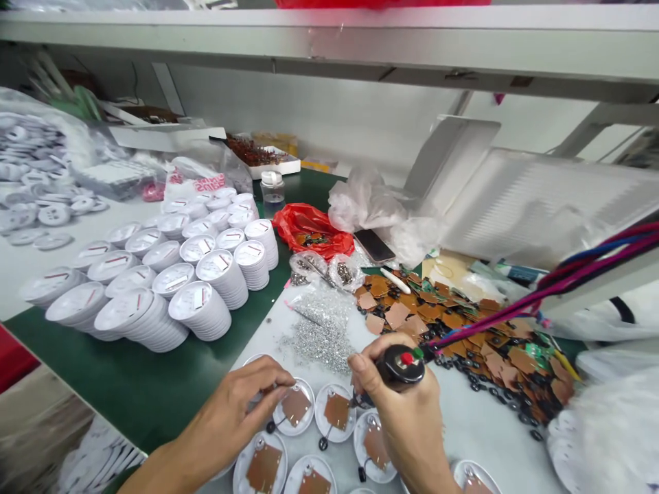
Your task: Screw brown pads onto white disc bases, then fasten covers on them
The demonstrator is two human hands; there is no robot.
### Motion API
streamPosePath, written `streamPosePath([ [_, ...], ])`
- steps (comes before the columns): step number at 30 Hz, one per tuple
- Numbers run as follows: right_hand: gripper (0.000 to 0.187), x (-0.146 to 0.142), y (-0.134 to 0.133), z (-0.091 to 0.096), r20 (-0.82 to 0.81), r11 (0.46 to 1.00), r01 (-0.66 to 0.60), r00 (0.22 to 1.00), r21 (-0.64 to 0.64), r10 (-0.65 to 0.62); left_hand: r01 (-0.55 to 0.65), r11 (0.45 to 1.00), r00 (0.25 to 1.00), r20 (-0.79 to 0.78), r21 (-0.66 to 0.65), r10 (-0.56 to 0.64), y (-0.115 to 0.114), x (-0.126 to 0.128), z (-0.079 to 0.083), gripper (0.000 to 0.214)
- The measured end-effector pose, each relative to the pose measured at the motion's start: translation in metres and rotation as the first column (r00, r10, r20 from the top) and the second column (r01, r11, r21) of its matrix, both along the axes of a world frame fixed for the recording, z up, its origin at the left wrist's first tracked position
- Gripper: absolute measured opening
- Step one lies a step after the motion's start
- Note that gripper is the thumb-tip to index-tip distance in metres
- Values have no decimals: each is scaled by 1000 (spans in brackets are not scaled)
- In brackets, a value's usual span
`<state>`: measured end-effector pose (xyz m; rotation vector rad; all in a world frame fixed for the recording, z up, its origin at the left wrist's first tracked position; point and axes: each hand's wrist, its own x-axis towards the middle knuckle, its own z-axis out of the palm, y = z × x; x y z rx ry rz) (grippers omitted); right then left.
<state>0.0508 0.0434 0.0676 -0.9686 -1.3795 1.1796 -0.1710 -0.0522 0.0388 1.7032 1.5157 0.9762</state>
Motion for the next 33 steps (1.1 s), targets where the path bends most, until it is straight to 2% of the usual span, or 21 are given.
streamPosePath([
  [3, 28, 4, -4, -7, 41, 1000, 2, 999, -14, -1, 12, 1000, 1000, 8, -4, -12, -3, 0, -1, 23],
  [17, 26, 16, -1, -8, 24, 1000, 3, 1000, -29, -2, 15, 1000, 999, -28, 8, -15, -3, 1, -10, 26],
  [23, 28, 21, 1, -14, 36, 998, 3, 999, -60, -1, 37, 997, 999, -33, -69, -39, -3, 1, -10, 25],
  [33, 30, 6, 7, -12, 96, 999, 30, 995, -11, -29, 87, 993, 994, -54, -74, -91, 1, 6, -13, 25],
])
